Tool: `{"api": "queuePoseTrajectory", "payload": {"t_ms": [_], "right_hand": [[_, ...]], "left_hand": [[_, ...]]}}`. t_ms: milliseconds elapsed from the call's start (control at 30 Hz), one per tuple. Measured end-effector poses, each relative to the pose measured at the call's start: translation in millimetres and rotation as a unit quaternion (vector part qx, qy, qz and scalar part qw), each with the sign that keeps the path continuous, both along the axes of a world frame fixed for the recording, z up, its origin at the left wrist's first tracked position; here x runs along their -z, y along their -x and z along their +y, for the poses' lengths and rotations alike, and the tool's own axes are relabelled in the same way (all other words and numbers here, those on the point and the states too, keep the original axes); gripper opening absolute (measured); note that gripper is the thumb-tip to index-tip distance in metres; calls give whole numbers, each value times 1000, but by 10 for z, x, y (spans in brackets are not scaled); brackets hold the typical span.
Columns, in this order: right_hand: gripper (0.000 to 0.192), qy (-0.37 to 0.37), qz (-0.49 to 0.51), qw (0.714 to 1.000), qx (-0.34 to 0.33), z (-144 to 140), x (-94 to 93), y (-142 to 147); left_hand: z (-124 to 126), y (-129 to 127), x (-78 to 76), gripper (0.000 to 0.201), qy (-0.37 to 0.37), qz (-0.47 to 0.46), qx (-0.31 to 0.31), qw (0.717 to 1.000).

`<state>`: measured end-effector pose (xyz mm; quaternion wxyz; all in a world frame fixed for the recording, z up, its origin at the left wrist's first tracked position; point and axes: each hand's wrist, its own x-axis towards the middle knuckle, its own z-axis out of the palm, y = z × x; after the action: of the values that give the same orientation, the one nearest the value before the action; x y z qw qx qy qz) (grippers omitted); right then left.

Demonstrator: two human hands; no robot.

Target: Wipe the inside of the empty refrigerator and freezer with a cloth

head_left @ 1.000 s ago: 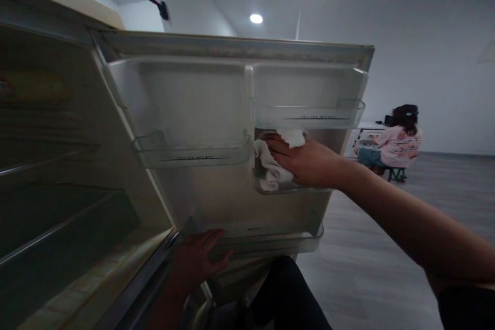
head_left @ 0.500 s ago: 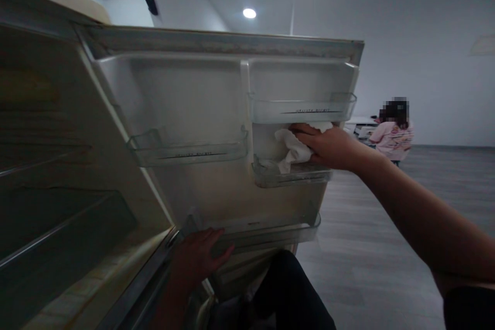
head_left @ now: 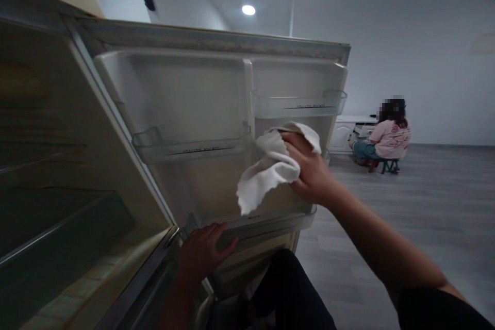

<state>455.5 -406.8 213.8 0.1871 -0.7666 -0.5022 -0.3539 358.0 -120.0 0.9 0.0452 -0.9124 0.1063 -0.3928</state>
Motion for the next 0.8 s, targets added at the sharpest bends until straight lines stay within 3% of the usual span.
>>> {"api": "queuePoseTrajectory", "payload": {"t_ms": [167, 333, 433, 567, 667, 800], "right_hand": [[40, 61, 0, 992, 108, 339, 276, 66], [30, 59, -78, 985, 144, 304, 501, -73], [24, 20, -87, 978, 188, 110, 686, -119], [21, -89, -69, 963, 244, -236, 917, -267], [30, -168, -73, 955, 235, -429, 1008, -406], [41, -205, -63, 954, 212, -460, 1040, -488]], "left_hand": [[13, 7, 0, 39, -2, 22, 1, 1000], [17, -4, 13, 39, -14, 25, -3, 1000], [19, -14, 27, 38, -15, 13, -1, 1000], [14, -32, 43, 39, -9, 12, -3, 1000], [-3, -52, 45, 39, 5, 11, -6, 1000], [-23, -69, 34, 37, 0, -7, -6, 1000]]}}
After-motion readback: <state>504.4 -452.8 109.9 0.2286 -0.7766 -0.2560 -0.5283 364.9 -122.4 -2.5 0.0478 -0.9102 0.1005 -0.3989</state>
